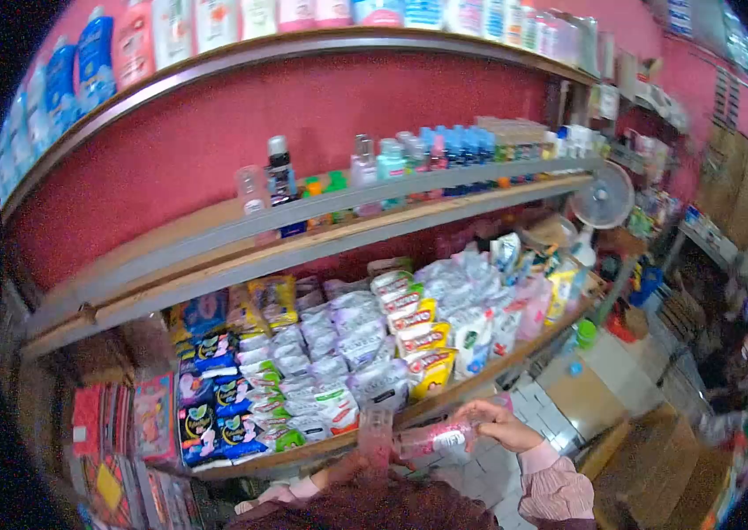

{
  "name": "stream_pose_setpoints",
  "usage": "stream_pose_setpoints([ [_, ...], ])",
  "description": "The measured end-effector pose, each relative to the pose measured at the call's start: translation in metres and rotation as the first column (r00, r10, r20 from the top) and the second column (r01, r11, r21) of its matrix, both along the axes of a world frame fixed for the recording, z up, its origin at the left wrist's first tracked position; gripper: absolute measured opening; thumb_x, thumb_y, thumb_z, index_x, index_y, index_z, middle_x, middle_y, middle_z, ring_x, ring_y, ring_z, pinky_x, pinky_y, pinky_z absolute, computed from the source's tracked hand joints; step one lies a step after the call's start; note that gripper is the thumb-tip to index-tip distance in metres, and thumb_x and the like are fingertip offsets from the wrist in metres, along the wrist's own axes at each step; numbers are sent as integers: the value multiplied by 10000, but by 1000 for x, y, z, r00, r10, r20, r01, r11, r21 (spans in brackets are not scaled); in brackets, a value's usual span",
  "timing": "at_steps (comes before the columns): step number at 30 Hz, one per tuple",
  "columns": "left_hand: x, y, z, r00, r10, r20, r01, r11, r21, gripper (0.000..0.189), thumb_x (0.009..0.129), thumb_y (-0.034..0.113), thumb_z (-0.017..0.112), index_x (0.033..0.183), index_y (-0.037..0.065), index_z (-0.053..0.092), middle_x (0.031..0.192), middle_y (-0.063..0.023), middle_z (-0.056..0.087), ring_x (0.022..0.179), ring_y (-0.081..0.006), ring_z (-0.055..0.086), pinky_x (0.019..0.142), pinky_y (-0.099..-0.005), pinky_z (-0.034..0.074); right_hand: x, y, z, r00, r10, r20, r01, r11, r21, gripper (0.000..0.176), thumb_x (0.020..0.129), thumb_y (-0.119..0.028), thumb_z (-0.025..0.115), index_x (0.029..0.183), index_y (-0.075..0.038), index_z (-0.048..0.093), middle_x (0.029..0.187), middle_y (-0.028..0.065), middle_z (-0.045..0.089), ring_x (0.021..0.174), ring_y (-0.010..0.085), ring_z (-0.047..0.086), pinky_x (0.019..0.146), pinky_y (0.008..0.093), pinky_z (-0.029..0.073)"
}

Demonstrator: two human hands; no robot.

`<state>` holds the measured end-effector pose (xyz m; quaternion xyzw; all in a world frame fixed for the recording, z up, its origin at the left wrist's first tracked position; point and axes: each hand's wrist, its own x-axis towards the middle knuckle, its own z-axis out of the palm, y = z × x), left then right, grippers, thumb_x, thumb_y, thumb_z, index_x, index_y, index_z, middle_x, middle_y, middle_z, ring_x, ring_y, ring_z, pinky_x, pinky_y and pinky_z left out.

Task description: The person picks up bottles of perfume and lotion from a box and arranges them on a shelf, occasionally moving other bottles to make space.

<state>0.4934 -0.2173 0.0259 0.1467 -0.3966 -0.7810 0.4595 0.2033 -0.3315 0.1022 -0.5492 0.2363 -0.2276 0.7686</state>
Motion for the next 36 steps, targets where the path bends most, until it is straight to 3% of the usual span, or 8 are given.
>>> stream_pose_setpoints([
  [7,-4,-16,42,877,463,-132,-466,885,10,688,730,543,692,1174,78,447,1148,-100,502,1176,-391,471,981,-518,396,64,-86,69,963,265,46,-250,945,-212,471,799,58,626,1214,-35,424,1182,87,515,1103,182,528,842,313,496],
  [11,-18,-19,77,751,642,-156,-650,760,-1,683,690,586,705,1108,99,470,1049,-100,531,1148,-408,487,954,-523,418,90,-131,102,897,441,36,-381,812,-442,506,768,74,664,1206,-52,445,1175,64,523,1089,156,521,914,294,460],
  [19,-26,-13,94,507,851,-135,-861,506,-41,785,587,705,685,1074,124,484,1110,-260,570,1066,-413,551,903,-557,453,156,-143,185,780,624,-43,-445,506,-739,435,738,-68,726,1130,-46,539,1065,46,583,972,102,557,843,250,452],
  [24,-5,-10,91,418,881,-221,-906,422,-30,760,657,637,685,1134,80,485,1353,-184,381,975,-340,590,803,-453,530,202,-137,238,861,495,113,-92,371,-924,464,679,-87,722,1107,-42,548,1016,54,599,933,115,579,811,264,474],
  [29,27,13,52,407,883,-236,-906,423,20,692,694,585,696,1134,90,498,1144,-133,506,946,-285,587,807,-395,506,279,-126,305,830,393,397,356,174,-918,421,678,-126,726,1056,-43,561,949,66,621,907,114,599,774,258,487],
  [31,46,23,40,378,907,-185,-923,385,7,673,713,582,682,1133,90,498,1114,-120,524,928,-261,585,791,-372,498,318,-122,323,847,387,365,353,105,-930,428,668,-164,741,1044,-61,567,901,86,635,859,138,623,750,280,487],
  [32,53,27,34,326,932,-157,-942,335,34,661,747,586,645,1152,88,489,1066,-98,538,881,-235,579,746,-343,489,339,-124,331,878,339,339,389,-91,-917,432,666,-262,733,1029,-87,577,872,99,651,816,192,637,721,324,455],
  [36,83,45,31,243,963,-121,-962,255,96,643,734,510,699,1127,60,460,870,-108,546,765,-215,572,648,-320,481,414,-135,338,965,224,139,216,-372,-903,446,652,-362,700,1003,-110,590,877,91,664,808,235,632,725,345,399],
])
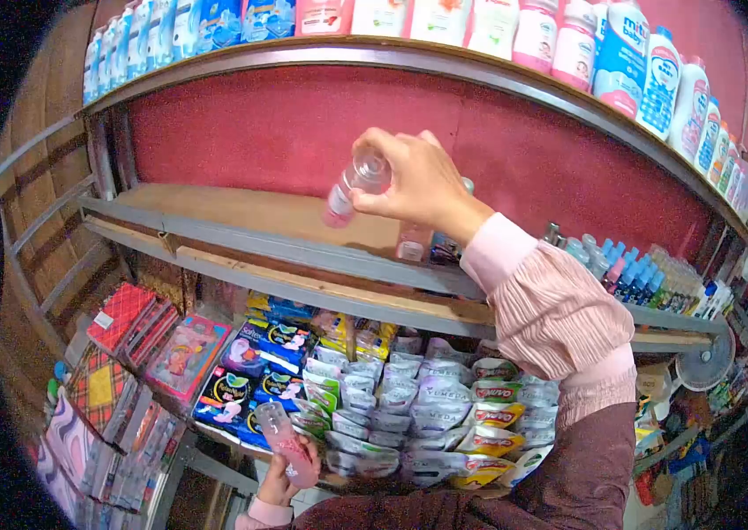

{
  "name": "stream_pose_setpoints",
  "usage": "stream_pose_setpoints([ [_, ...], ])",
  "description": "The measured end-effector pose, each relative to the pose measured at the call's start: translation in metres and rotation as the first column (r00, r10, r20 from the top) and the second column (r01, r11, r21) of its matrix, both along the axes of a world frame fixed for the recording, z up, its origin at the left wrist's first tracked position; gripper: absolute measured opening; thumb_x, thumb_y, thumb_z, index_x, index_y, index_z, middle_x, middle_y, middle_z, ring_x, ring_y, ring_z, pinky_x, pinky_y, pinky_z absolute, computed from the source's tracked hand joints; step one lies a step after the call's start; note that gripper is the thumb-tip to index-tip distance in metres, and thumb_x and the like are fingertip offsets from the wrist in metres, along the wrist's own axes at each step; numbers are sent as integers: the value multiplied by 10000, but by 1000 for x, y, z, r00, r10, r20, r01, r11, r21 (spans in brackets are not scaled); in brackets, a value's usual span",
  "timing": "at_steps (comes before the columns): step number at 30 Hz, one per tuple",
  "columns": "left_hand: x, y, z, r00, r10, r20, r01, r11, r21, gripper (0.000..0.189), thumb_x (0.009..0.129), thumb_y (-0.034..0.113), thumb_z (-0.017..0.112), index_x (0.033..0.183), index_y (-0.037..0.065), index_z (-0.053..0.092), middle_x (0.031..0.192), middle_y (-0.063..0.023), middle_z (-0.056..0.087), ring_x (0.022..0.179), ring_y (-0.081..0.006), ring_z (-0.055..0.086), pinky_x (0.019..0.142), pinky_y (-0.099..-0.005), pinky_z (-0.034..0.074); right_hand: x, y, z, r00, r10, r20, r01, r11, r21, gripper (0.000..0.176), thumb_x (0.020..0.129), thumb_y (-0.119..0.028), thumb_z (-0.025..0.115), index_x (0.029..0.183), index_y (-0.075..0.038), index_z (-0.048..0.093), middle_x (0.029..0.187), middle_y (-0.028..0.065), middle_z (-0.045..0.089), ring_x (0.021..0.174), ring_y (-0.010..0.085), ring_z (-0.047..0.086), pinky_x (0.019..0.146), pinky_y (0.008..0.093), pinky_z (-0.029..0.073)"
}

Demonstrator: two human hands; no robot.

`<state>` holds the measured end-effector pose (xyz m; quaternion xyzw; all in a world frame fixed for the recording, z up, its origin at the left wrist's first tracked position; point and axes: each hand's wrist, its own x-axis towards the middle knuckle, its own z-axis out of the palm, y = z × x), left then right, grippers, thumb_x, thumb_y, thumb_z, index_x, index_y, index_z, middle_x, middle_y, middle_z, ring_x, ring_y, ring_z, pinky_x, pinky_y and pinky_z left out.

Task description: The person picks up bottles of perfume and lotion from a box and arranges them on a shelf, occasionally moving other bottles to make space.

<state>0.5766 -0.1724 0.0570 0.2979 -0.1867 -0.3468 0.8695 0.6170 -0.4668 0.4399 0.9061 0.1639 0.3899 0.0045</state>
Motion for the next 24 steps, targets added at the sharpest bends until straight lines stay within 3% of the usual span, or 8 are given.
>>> stream_pose_setpoints([
  [2,17,10,0,999,17,28,-18,1000,21,643,735,500,701,1128,56,454,872,-108,547,759,-215,569,642,-320,479,27,-9,-1,985,-107,-136,102,994,-42,417,646,-361,696,962,-105,603,861,68,669,819,229,638,747,334,402],
  [6,62,21,-25,999,22,34,-21,999,-26,599,790,511,638,1142,60,462,860,-108,535,748,-239,559,671,-337,481,48,-21,-8,881,-199,-430,179,980,-87,437,606,-423,711,931,-138,650,884,87,675,864,239,629,820,402,318],
  [9,82,26,-27,999,34,-4,-34,999,-1,602,775,505,654,1123,51,467,871,-106,537,749,-231,550,652,-331,474,59,-38,-10,838,-247,-486,230,968,-95,480,592,-448,725,945,-130,656,891,100,674,893,259,628,841,409,322],
  [10,89,26,-22,1000,17,-2,-17,1000,4,604,757,481,682,1118,49,464,879,-110,541,753,-227,557,648,-326,478,60,-43,-8,837,-256,-483,242,966,-93,474,593,-401,708,966,-115,647,812,96,676,786,236,645,879,354,365],
  [13,98,23,-13,999,10,-42,-10,1000,7,594,746,463,704,1102,51,468,877,-116,541,755,-225,562,642,-324,485,59,-51,-7,765,-213,-608,286,958,25,467,590,-367,709,968,-100,643,833,99,681,786,236,652,829,352,440],
  [14,103,20,-14,999,4,-40,-4,1000,2,593,746,468,703,1100,52,469,875,-116,539,753,-227,562,641,-327,485,59,-51,-7,772,-236,-590,278,960,-19,457,594,-306,717,979,-76,630,827,90,679,774,210,648,741,326,488],
  [19,113,9,-14,992,-126,11,127,991,-39,576,765,483,673,1121,70,488,891,-85,526,773,-225,540,715,-305,458,50,-44,2,656,-135,-743,318,942,109,454,614,-215,725,1026,-68,602,855,59,659,799,154,614,725,293,487],
  [24,119,7,-31,993,-114,-35,114,993,-14,587,770,496,662,1121,62,482,891,-102,525,777,-241,542,702,-340,464,51,-50,2,581,13,-814,317,917,242,456,629,-132,726,1056,-55,586,895,54,648,839,136,596,733,284,490],
])
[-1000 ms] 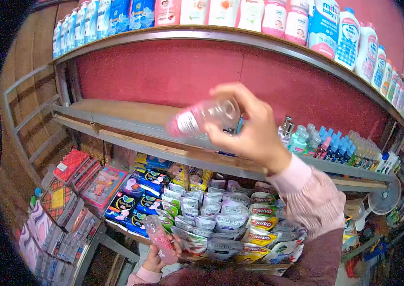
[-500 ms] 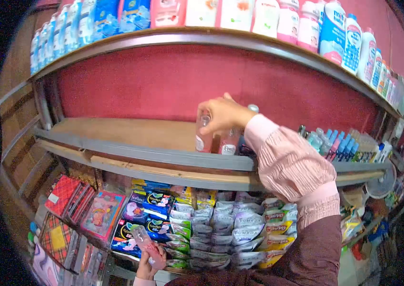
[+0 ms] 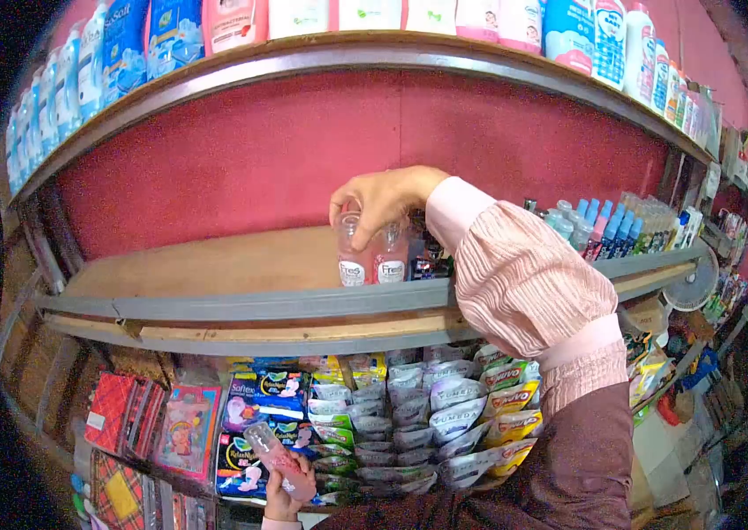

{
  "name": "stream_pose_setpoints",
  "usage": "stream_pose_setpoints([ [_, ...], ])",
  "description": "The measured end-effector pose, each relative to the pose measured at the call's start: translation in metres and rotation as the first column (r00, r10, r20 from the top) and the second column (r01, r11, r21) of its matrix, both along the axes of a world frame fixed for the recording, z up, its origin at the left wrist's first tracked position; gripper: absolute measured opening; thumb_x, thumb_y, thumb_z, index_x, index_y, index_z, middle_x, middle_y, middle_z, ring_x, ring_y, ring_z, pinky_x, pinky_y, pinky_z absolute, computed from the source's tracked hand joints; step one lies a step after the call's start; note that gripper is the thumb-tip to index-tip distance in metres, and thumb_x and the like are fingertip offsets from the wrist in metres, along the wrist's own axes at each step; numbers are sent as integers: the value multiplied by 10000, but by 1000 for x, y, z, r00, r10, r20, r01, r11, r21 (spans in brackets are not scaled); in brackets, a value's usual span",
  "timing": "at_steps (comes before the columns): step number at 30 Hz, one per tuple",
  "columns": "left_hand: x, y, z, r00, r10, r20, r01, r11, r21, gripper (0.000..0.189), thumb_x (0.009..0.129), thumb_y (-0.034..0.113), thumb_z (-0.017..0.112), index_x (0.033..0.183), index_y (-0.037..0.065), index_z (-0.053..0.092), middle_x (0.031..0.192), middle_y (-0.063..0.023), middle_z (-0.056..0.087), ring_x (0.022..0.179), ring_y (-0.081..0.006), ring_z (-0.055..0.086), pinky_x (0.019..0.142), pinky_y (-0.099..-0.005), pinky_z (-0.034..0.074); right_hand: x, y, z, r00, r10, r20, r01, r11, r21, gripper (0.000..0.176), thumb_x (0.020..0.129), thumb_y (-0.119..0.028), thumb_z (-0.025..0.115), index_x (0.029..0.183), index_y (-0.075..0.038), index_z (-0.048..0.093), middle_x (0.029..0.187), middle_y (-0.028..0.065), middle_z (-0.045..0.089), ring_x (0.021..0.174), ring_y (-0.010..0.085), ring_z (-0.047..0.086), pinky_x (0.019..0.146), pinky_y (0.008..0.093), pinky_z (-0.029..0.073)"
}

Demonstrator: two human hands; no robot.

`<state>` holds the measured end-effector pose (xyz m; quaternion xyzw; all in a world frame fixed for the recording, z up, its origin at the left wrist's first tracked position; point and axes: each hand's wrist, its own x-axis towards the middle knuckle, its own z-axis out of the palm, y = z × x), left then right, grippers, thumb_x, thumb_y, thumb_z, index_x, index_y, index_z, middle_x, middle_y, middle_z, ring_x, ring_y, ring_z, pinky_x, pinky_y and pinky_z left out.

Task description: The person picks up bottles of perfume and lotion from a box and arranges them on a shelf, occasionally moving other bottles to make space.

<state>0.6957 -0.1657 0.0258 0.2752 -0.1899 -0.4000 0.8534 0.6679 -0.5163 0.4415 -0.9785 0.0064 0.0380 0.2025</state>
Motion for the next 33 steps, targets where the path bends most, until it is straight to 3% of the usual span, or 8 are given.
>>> stream_pose_setpoints([
  [3,2,-1,-9,999,41,-22,-40,999,25,593,779,500,650,1133,58,473,904,-98,525,794,-243,540,698,-346,467,4,-12,-4,998,60,1,-60,994,86,447,633,-104,727,1052,-39,584,895,55,648,836,133,594,735,279,494],
  [4,0,7,-8,998,8,-60,-4,997,80,716,776,436,689,1339,100,402,1233,-55,514,1158,-211,478,976,-406,411,4,-13,-4,998,62,-5,-61,993,98,443,634,-103,729,1047,-34,585,897,56,649,834,134,596,734,278,496],
  [11,-5,1,24,992,-54,-117,56,998,12,619,764,417,704,1249,115,464,1105,-35,533,1005,-193,511,838,-338,450,1,-14,-8,999,51,-1,-50,986,159,427,642,-117,755,1031,-31,600,920,72,665,817,133,608,714,276,502],
  [15,-2,0,24,996,-86,-7,86,996,1,579,782,446,673,1199,101,468,1013,-51,530,928,-215,527,783,-339,459,-8,-7,-2,999,-2,-49,7,994,108,703,584,-289,823,1200,-80,554,1030,104,658,950,188,620,856,351,462],
  [18,5,3,13,996,-41,77,38,998,52,604,790,523,627,1162,84,445,926,-80,520,803,-234,540,695,-343,466,-23,4,11,989,-59,134,103,930,-353,953,502,-441,837,1315,-111,465,1105,113,642,1080,254,581,1016,466,293],
  [21,7,4,6,974,-36,-222,33,999,-17,551,802,412,671,1226,121,472,1041,-32,540,965,-217,537,807,-348,464,-40,5,20,977,-21,212,131,843,-522,1072,452,-516,828,1360,-130,411,1139,112,630,1137,285,544,1056,525,144],
  [25,-12,13,55,993,32,-113,-16,990,143,448,883,428,567,1215,136,493,1105,-32,557,981,-199,550,826,-353,478,-45,4,6,970,17,242,130,806,-577,1002,465,-422,848,1338,-142,441,1102,102,646,1102,265,566,1023,517,219],
  [33,-11,15,45,994,-91,64,80,984,162,451,890,451,537,1214,138,508,1107,-35,573,996,-195,556,861,-343,468,-45,-4,9,975,13,223,100,868,-487,989,463,-387,854,1335,-158,448,1018,72,676,1061,255,585,974,498,259],
])
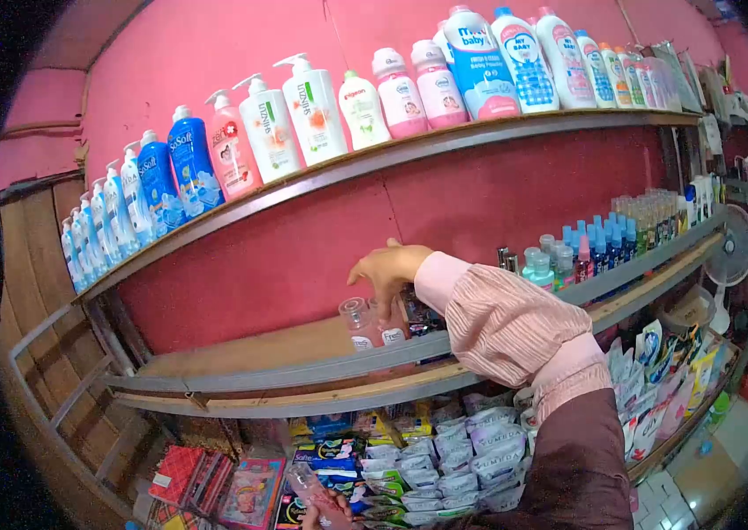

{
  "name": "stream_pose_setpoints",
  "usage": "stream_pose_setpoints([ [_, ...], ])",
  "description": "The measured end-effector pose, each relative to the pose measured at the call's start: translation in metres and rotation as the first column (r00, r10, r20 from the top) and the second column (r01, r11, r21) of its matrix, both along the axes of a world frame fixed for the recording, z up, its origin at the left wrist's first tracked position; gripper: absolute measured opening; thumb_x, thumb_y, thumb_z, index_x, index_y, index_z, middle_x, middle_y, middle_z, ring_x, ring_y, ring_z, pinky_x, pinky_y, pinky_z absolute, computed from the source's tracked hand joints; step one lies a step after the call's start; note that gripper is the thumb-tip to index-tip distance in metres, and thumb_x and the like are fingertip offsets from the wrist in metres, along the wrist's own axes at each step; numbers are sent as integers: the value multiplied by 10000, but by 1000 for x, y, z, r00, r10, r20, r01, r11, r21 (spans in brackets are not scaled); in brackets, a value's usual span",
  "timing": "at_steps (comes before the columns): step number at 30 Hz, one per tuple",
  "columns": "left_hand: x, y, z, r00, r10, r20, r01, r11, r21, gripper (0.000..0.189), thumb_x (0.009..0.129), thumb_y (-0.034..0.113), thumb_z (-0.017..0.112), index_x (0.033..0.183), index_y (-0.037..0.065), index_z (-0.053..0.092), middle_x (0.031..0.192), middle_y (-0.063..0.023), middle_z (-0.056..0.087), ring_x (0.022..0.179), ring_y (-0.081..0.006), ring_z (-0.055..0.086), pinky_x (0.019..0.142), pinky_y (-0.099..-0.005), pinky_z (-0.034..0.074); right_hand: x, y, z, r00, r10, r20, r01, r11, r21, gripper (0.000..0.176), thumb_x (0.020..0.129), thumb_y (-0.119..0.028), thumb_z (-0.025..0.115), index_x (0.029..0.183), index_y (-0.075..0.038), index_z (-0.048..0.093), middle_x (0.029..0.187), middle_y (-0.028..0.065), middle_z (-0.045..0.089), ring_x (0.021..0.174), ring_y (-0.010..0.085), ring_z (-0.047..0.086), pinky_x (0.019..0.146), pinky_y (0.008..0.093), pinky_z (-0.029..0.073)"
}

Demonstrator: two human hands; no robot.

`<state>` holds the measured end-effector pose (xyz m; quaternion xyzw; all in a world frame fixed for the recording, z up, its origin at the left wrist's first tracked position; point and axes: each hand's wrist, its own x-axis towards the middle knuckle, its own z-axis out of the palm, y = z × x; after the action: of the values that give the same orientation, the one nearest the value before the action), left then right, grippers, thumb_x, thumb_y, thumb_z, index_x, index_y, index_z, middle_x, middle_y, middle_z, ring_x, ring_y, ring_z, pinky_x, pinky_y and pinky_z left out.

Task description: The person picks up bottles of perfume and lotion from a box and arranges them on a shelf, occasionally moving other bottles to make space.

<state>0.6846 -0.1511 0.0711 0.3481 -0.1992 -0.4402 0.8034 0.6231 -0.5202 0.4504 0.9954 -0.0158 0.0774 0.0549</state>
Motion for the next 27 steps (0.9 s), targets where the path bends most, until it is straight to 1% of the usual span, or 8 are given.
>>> stream_pose_setpoints([
  [4,-21,-15,14,997,9,-73,-13,999,-51,456,865,418,588,1212,134,503,1086,-40,568,1019,-200,540,864,-348,463,-2,5,-3,1000,-11,-3,11,999,-36,971,502,-435,842,1345,-165,441,1079,92,654,1068,260,577,1008,564,207],
  [6,-30,-25,31,1000,-21,20,25,978,-206,429,868,324,618,1205,84,506,1061,-50,569,978,-194,545,863,-330,449,-10,12,0,984,77,163,-69,996,-56,921,553,-440,823,1342,-150,445,1144,118,619,1068,282,573,1037,536,209],
  [7,-26,-31,36,993,-40,115,57,986,-155,519,832,430,618,1196,92,470,993,-58,541,885,-206,540,769,-330,455,-15,17,3,963,130,237,-116,991,-70,897,578,-442,813,1340,-142,447,1177,131,601,1067,293,571,1051,521,211],
  [12,-15,-58,74,987,-140,85,151,979,-138,762,701,574,698,1200,63,432,892,-76,541,738,-206,564,633,-319,480,-44,82,-10,884,434,174,-466,845,262,724,730,-414,713,1316,-79,451,1199,186,558,1115,340,535,925,388,430],
  [14,-14,-71,80,972,-219,89,234,943,-239,770,701,592,688,1199,62,434,893,-66,540,745,-194,566,630,-311,483,-47,99,-38,809,569,149,-588,791,168,714,765,-411,683,1336,-75,417,1189,189,543,1090,343,544,928,398,438],
  [19,-23,-91,95,934,-255,250,307,931,-197,806,696,676,633,1172,52,446,890,-49,530,758,-156,567,628,-280,482,-50,123,-87,868,497,19,-455,778,434,749,781,-396,683,1374,-75,356,1169,183,551,747,272,594,686,379,489],
  [23,-27,-100,97,893,-335,300,399,897,-188,856,678,703,624,1190,40,449,955,-68,558,797,-167,587,669,-276,494,-51,125,-97,890,427,-159,-201,682,703,667,790,-190,730,1359,-102,392,1174,82,541,837,70,561,616,230,488],
  [27,-34,-101,109,883,-396,254,461,836,-297,855,723,719,560,1220,36,426,945,-91,584,719,-157,595,592,-268,479,-60,115,-91,835,550,9,-302,446,842,614,767,-50,729,1306,-48,436,1209,69,513,1004,110,546,747,249,510],
])
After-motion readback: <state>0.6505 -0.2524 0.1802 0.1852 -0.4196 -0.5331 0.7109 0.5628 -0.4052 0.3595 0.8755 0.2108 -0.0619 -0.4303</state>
